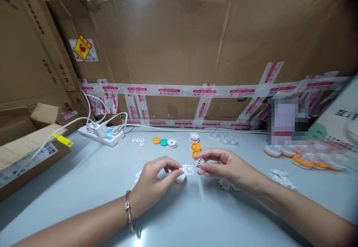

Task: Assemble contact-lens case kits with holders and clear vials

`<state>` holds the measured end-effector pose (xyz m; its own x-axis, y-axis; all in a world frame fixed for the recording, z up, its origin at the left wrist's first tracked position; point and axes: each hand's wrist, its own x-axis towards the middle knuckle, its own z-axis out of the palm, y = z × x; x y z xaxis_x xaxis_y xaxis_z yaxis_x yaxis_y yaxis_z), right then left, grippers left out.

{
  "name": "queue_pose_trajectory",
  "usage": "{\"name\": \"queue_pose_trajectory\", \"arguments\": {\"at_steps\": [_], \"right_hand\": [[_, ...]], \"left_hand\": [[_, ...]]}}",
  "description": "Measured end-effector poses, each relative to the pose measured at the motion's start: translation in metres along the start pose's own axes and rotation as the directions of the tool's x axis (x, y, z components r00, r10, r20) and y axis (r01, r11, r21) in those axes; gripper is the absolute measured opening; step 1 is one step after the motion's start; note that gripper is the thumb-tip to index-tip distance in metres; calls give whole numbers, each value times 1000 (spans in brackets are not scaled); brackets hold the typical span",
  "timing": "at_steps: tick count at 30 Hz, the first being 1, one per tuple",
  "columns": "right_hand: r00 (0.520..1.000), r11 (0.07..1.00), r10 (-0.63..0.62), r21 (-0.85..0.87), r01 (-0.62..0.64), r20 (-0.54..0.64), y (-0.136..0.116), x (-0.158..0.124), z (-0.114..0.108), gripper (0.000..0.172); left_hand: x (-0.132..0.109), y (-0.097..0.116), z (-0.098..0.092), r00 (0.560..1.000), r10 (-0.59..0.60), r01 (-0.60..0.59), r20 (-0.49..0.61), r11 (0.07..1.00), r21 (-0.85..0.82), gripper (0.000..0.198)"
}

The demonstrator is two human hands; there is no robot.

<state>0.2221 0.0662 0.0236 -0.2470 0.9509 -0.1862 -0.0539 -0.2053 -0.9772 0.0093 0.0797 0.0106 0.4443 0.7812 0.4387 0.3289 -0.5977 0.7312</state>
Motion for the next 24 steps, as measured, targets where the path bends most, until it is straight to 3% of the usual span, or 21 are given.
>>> {"name": "queue_pose_trajectory", "arguments": {"at_steps": [4,7,11,13,20,24], "right_hand": [[999,999,-34,-25,34,-13,1,0,2,26],[985,985,-158,-86,153,-63,2,-1,6,23],[879,862,-468,-266,432,-87,8,-6,16,15],[841,821,-535,-288,493,-85,12,-8,23,14],[908,912,-409,-79,403,-94,17,-12,37,15],[943,944,-326,-84,320,-71,16,-13,37,18]], "left_hand": [[0,0,0,1000,20,-20,-4,1000,4,5],[-1,1,0,999,36,-36,-14,999,-4,3],[-2,4,1,999,28,-30,-38,997,-71,3],[-3,7,2,997,39,-47,-66,993,-111,3],[-5,12,2,979,154,-180,-130,960,-215,5],[-5,11,2,971,204,-225,-124,956,-187,8]]}}
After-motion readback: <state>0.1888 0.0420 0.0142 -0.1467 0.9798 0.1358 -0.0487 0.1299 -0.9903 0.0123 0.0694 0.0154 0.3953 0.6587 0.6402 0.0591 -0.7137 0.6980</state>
